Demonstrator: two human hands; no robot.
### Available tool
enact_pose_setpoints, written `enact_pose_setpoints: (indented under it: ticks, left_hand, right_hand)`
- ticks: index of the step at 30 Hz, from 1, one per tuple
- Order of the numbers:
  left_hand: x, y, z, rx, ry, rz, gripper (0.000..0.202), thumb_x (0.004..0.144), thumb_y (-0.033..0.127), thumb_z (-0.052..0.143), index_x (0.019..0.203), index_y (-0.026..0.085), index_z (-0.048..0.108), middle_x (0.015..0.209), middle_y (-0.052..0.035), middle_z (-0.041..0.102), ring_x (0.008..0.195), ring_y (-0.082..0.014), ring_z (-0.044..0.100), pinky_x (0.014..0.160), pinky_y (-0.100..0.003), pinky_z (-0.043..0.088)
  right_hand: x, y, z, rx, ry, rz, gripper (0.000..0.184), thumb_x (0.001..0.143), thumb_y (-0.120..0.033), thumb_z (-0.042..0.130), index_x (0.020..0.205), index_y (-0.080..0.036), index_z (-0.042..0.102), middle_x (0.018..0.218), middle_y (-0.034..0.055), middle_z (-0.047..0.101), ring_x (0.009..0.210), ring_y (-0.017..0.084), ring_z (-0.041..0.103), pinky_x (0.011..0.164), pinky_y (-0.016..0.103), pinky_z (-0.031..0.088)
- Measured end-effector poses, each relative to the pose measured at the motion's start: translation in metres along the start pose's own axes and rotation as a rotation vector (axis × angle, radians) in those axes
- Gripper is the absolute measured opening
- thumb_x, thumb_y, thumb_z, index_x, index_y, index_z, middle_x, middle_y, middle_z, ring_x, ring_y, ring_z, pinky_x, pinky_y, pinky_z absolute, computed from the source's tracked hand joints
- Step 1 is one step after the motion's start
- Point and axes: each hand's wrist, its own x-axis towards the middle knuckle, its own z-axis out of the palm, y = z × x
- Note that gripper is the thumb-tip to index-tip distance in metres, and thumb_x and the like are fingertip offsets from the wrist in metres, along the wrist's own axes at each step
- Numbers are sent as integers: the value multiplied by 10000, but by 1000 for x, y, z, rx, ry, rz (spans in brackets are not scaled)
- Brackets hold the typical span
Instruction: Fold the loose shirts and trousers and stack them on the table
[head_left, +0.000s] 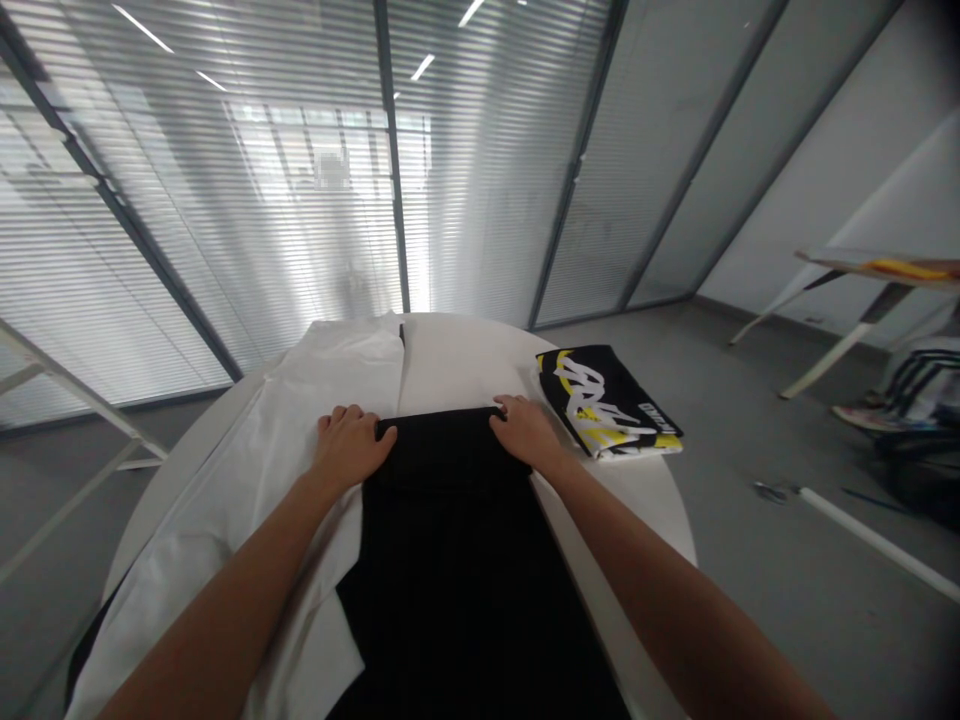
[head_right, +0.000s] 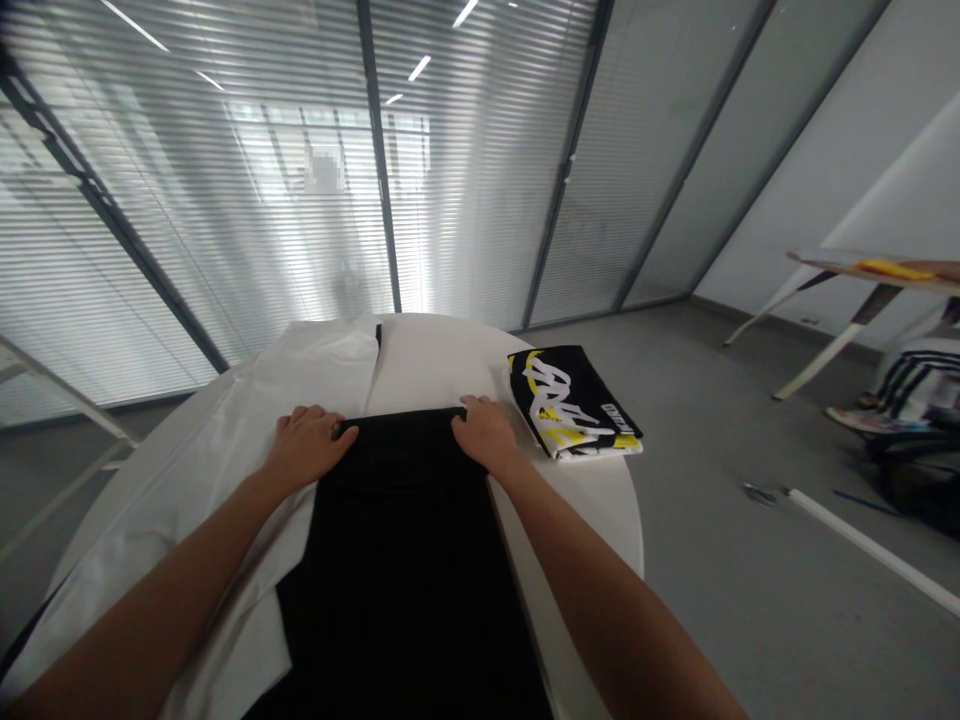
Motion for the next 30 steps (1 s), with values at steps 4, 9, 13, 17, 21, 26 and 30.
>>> enact_pose_setpoints:
  ticks: [4,9,13,17,21,26,30]
  left_hand:
    - [3,-3,3,-97,-16,-18,435,830,554,445,925,187,657,973,-141,637,1019,-343,534,884,-480,361]
    - [8,-5,4,-359,-67,-56,340,824,485,497,1009,204,549,936,-100,659,924,-286,594,834,-420,401]
    - [9,-9,6,-586,-89,-80,321,796,471,559,989,217,527,894,-71,667,814,-236,629,756,-360,435]
    - [10,-9,2,-736,-121,-136,335,736,453,633,942,199,559,843,-53,685,754,-203,633,694,-316,447]
    - [7,-5,-11,-964,-243,-223,396,683,411,692,973,165,581,831,-56,686,627,-153,597,544,-253,402]
    - [4,-9,-18,-1094,-434,-302,358,656,358,712,941,153,642,728,-25,640,485,-87,462,418,-208,224]
    - [4,-12,-21,-1053,-512,-312,291,644,359,710,852,165,650,636,6,583,500,-88,442,431,-199,217]
  right_hand:
    - [2,-2,-3,118,-6,80,472,806,-248,496,1249,-109,581,1125,123,653,1045,214,594,930,274,403]
    - [3,-1,-7,189,-14,158,445,798,-265,496,1210,-140,609,1091,101,677,1030,217,616,889,280,427]
    - [3,4,-14,211,2,216,375,812,-283,482,1127,-171,651,1053,87,698,994,231,637,865,302,437]
    - [2,6,-19,200,33,244,356,814,-282,482,1110,-192,659,1027,74,710,975,241,647,856,310,442]
    - [0,5,-14,147,-50,223,405,790,-301,522,1155,-183,651,1044,88,709,1000,253,643,873,318,445]
    - [1,4,-6,101,-87,173,500,768,-319,552,1230,-140,611,1104,131,687,1031,260,633,884,321,447]
    - [3,7,-7,103,-142,169,402,746,-348,581,1085,-159,684,1014,119,711,989,257,646,832,304,456]
